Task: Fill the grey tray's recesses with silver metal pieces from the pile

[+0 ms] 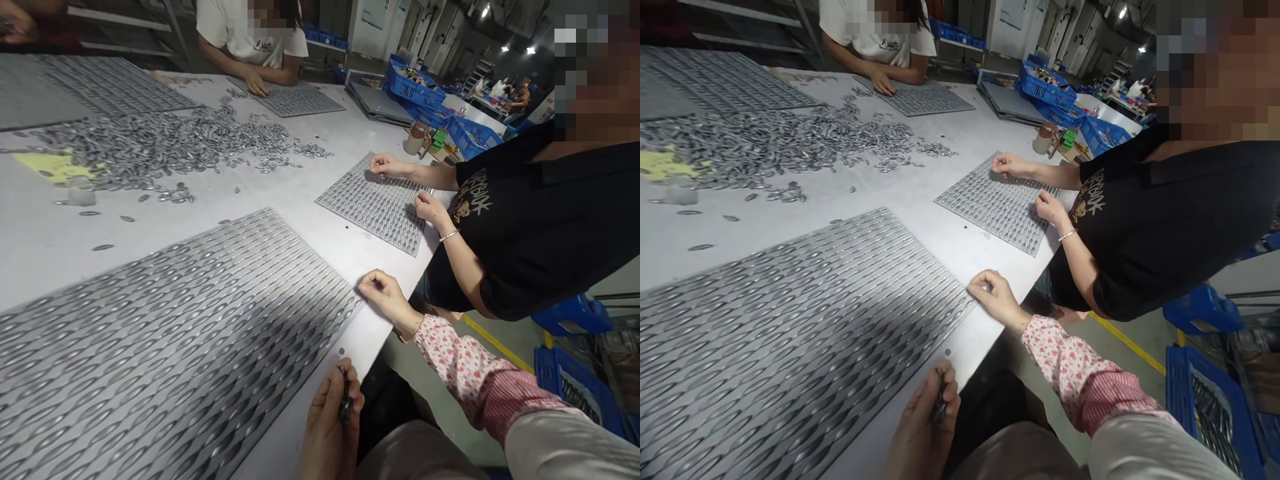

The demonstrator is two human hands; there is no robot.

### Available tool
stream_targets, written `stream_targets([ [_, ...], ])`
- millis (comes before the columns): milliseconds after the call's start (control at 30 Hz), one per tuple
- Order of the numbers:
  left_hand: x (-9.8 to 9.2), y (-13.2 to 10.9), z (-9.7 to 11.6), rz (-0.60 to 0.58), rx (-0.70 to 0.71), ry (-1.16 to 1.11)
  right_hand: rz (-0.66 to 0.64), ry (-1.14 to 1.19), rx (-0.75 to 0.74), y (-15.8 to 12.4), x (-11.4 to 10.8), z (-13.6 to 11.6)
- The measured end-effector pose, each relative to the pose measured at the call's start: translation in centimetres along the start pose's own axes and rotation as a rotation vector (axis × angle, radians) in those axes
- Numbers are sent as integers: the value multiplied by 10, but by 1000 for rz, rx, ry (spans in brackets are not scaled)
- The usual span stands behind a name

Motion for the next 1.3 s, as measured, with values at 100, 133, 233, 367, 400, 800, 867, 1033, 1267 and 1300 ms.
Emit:
stream_targets([
  [100, 2, 1, 1, -43, 21, 22, -270, 93, -49, -10, -7, -15],
  [133, 3, 1, 1, -59, 33, 27, -400, 106, -114, -15, -8, -22],
  [233, 7, 1, 1, -79, 56, 49, -662, 109, -301, -29, -4, -42],
  [367, 10, -3, 2, -47, 98, 94, -640, 84, -321, -40, 7, -49],
  [400, 10, -4, 3, -22, 114, 110, -611, 116, -291, -41, 9, -47],
  [800, 0, -2, 2, 59, 70, 94, -383, -66, -148, 18, 1, -22],
  [867, -2, 0, 0, 61, 42, 73, -429, -137, -199, 19, 5, -25],
  [1033, -3, 1, 0, 49, 14, 45, -510, -223, -308, 17, 24, -29],
  [1267, -3, -1, -1, 69, -36, -38, -503, -405, -416, 21, 33, -24],
  [1300, -2, -1, -1, 65, -38, -38, -495, -401, -410, 21, 33, -23],
])
Point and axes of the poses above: each hand's wrist, its own y-axis towards the middle knuckle, its own x-axis out of the palm, z = x × y, the point moved 1 cm from there along y, towards the middle knuckle, and after that the axes turned 4 degrees about z, right-handed, at the moved point
